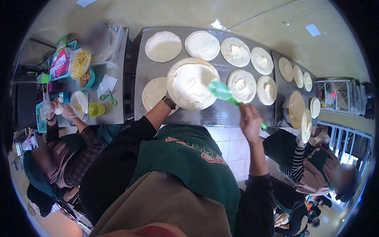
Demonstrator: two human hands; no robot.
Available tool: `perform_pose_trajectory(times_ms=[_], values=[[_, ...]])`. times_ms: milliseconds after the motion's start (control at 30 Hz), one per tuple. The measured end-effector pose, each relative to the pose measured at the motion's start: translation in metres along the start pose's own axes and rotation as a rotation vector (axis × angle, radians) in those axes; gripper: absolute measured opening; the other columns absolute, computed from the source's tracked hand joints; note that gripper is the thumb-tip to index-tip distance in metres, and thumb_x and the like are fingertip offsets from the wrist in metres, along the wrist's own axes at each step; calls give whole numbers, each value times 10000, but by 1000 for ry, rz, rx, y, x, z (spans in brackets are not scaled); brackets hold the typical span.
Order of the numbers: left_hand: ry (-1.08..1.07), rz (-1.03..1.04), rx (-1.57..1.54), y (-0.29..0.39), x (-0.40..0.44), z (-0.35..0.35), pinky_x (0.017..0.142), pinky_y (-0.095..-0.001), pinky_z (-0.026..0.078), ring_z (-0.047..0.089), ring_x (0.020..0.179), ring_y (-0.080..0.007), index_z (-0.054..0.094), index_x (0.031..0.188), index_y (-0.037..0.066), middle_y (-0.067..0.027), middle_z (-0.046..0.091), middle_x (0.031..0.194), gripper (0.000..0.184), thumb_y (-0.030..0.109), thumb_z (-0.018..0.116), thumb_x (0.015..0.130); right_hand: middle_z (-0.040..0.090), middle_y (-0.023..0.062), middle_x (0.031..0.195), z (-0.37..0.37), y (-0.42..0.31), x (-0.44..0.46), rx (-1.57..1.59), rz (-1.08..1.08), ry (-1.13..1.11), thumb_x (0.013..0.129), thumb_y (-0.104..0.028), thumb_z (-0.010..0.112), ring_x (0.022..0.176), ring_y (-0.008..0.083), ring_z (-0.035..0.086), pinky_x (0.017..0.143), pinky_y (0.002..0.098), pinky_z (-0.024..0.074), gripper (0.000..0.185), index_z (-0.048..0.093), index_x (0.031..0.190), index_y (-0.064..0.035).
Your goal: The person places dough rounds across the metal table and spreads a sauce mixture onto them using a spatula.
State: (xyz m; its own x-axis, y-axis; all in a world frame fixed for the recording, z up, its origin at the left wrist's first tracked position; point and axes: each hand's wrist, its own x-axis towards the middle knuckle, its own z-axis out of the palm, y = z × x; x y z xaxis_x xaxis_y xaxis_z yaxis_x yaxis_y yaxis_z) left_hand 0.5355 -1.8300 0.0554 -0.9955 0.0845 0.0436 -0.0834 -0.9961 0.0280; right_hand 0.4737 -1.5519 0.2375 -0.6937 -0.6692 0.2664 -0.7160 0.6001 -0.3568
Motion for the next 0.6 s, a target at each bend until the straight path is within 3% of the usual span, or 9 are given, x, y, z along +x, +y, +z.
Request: perform_pose_trajectory(times_ms=[33,167,233,267,300,367,500,533,600], values=[[-45,-24,-4,-6,0,-17,962,-439,461,518,1168,-258,387,1356,91,-121,490,1323,503,404,386,961,581,124,785,12,-8,-1,176,-42,-26,755,34,623,655,311,586,585,383,466,249,629,989,-49],[-185,-115,-11,-26,0,-32,941,-422,475,522,1162,-242,406,1345,114,-96,499,1319,482,405,387,961,536,119,817,47,-39,18,46,-244,-102,714,19,614,678,306,575,593,388,471,282,597,984,-60],[54,-43,125,-34,-4,25,913,-418,494,541,1129,-232,410,1333,111,-89,505,1305,467,394,395,962,547,145,814,53,-40,29,44,-154,-60,752,12,598,689,348,580,584,411,473,254,591,996,-60],[53,49,397,-36,-4,22,931,-425,483,525,1161,-233,375,1363,119,-95,481,1336,488,400,390,964,560,150,823,49,-41,34,9,-92,-49,793,-20,582,702,363,582,584,417,471,215,596,1002,-67],[48,53,401,-37,-4,26,931,-425,483,525,1161,-233,375,1363,119,-95,481,1336,488,400,390,964,560,150,823,49,-40,34,7,-97,-44,793,-20,582,702,363,582,584,417,471,215,596,1002,-67],[-30,-30,63,-37,-1,34,965,-438,458,493,1207,-240,338,1391,126,-107,459,1361,509,411,363,970,577,153,850,47,-33,35,-5,105,23,840,-62,561,705,366,591,583,431,470,169,599,1005,-73],[-46,-16,-17,-39,-1,64,981,-455,443,472,1235,-258,318,1405,128,-119,443,1377,539,442,340,967,592,180,802,45,-13,7,60,249,31,874,-94,537,681,390,585,568,439,455,102,574,964,-64],[-37,-12,-64,-40,-2,69,989,-465,434,468,1238,-267,311,1409,131,-118,437,1382,553,458,334,963,587,222,763,46,-9,-6,198,284,-17,903,-107,527,678,406,579,554,428,435,102,558,968,-35],[-30,-7,-113,-44,0,68,996,-474,425,463,1242,-275,304,1414,133,-118,432,1388,568,473,329,959,555,233,704,60,-8,-35,350,372,-71,916,-108,524,602,339,566,538,393,417,101,546,957,-18]])
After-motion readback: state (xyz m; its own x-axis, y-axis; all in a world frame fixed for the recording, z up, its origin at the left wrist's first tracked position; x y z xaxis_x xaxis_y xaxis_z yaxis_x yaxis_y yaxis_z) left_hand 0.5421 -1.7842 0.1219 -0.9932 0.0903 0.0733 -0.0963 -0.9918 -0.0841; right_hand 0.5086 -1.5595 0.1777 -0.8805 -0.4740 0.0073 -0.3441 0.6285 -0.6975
